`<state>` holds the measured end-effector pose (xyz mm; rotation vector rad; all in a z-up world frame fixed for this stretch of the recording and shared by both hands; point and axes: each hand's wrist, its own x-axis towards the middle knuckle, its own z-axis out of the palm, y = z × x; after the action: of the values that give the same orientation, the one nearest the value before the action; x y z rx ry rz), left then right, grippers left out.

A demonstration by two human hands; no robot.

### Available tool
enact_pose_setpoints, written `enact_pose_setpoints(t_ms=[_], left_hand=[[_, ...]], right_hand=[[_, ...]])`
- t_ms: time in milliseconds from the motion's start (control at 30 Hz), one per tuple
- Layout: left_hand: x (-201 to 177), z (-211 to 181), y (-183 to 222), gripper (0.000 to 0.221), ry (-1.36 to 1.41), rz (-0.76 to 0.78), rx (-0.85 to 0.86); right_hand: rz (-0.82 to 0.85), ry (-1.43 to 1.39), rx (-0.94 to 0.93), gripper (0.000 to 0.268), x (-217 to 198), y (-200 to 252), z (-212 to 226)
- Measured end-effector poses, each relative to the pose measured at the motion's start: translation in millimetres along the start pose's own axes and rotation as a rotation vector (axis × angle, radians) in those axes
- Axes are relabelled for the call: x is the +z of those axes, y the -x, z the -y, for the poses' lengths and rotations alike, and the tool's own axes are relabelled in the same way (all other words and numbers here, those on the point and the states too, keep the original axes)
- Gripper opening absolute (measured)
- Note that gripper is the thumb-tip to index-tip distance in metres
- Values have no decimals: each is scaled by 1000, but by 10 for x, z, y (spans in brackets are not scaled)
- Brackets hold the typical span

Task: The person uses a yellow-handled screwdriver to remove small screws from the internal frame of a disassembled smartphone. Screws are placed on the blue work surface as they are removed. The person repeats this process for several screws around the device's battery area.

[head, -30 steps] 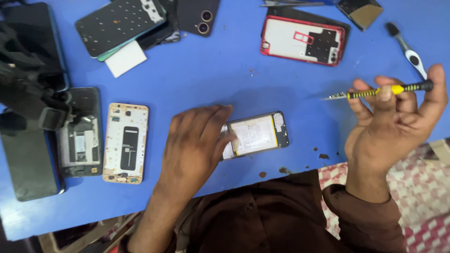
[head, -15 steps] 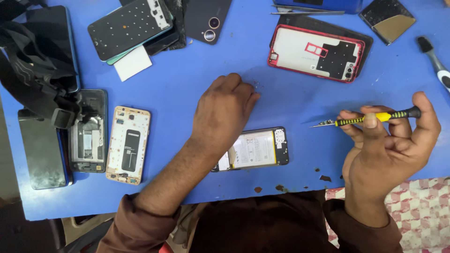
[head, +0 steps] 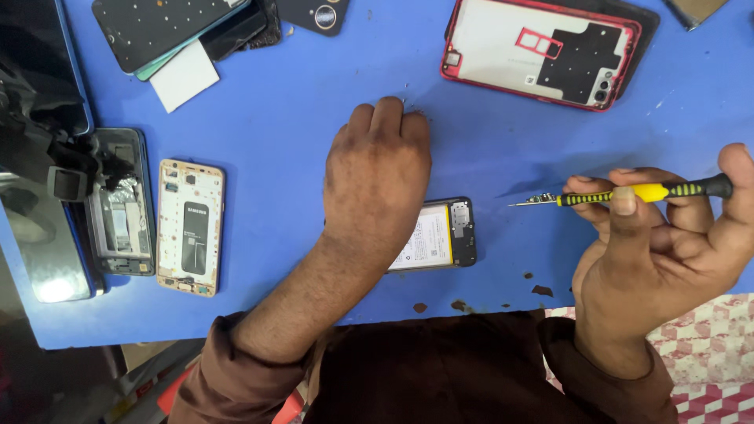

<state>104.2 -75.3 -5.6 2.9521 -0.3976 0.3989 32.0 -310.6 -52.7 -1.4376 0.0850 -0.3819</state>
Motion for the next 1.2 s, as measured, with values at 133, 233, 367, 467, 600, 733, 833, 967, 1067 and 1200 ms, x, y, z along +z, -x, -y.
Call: enact_pose_setpoints(t_ms=[133, 233, 367, 467, 600, 733, 833, 967, 1067, 1200], left_hand=[[30, -19, 8, 14, -28, 8, 6], [51, -23, 0, 16, -37, -11, 11], [70, 0, 1, 17, -60, -30, 42], [121, 30, -17, 19, -80, -14, 37], [166, 77, -14, 16, -44, -35, 37], [160, 110, 15, 14, 45, -54, 20], [85, 145, 71, 14, 119, -26, 19], [-57, 199, 159, 12, 276, -8, 8], [-107, 249, 186, 9, 351, 56, -49], [-114, 270, 178, 7, 391, 23, -54]], right_hand=[[-7, -5, 22, 62, -12, 7, -10], [-6, -37, 36, 63, -11, 25, 1], [1, 2, 26, 62, -12, 21, -6], [-4, 5, 30, 62, -25, 29, -12], [-7, 7, 19, 62, -23, 28, -18], [-3, 14, 5, 61, -18, 34, -24], [-6, 7, 8, 62, -15, 43, -26], [2, 16, 13, 65, -14, 21, -10], [11, 41, 11, 63, -14, 27, 6], [-1, 36, 17, 65, 6, 21, 14]])
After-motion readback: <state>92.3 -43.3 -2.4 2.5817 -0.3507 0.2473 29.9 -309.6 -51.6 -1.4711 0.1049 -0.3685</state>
